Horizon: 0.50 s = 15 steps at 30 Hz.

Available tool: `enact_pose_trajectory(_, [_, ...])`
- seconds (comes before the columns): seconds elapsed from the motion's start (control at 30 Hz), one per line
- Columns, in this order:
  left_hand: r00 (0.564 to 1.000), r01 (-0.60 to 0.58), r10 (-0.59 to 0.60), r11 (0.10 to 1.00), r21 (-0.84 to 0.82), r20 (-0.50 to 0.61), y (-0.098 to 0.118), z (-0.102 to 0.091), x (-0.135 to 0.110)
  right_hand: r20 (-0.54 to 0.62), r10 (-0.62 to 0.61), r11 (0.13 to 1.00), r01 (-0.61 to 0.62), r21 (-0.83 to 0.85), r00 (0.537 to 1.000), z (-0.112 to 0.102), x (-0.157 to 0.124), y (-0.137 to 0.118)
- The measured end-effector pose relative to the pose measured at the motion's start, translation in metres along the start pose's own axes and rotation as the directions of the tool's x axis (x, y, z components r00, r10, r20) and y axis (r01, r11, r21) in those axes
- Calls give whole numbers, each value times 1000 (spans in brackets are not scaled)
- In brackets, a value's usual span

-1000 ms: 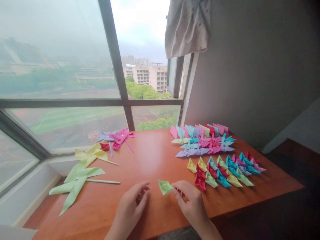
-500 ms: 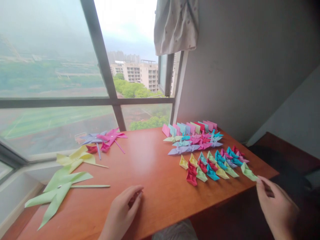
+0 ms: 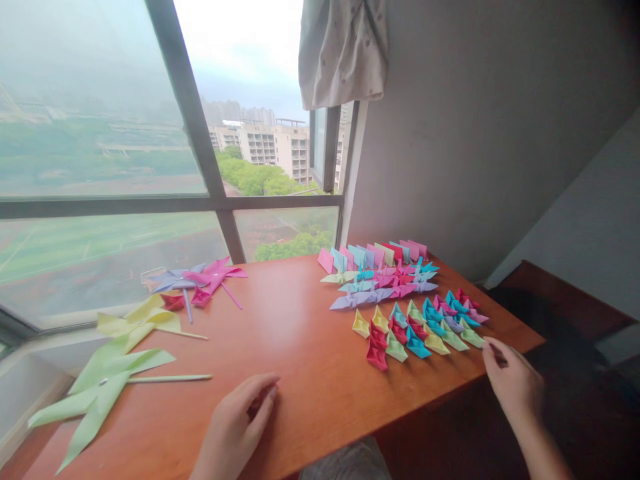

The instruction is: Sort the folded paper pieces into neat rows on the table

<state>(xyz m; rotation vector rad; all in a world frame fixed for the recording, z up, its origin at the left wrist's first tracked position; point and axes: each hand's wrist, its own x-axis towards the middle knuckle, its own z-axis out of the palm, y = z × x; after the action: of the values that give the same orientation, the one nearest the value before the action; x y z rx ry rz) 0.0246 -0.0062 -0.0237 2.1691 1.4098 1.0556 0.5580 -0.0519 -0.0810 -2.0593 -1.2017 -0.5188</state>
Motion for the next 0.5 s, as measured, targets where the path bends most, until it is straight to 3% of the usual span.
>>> enact_pose_trajectory(0.37, [1000,16,-16,1000,-11,12,-2,1,-2,23,-21,1000,21,-3,1000,-2,4,2])
enact_pose_trajectory(0.5, [998,45,-45,999,-10,43,-1,2,-4,-83,-5,1000,5,0,997,-19,5,-21])
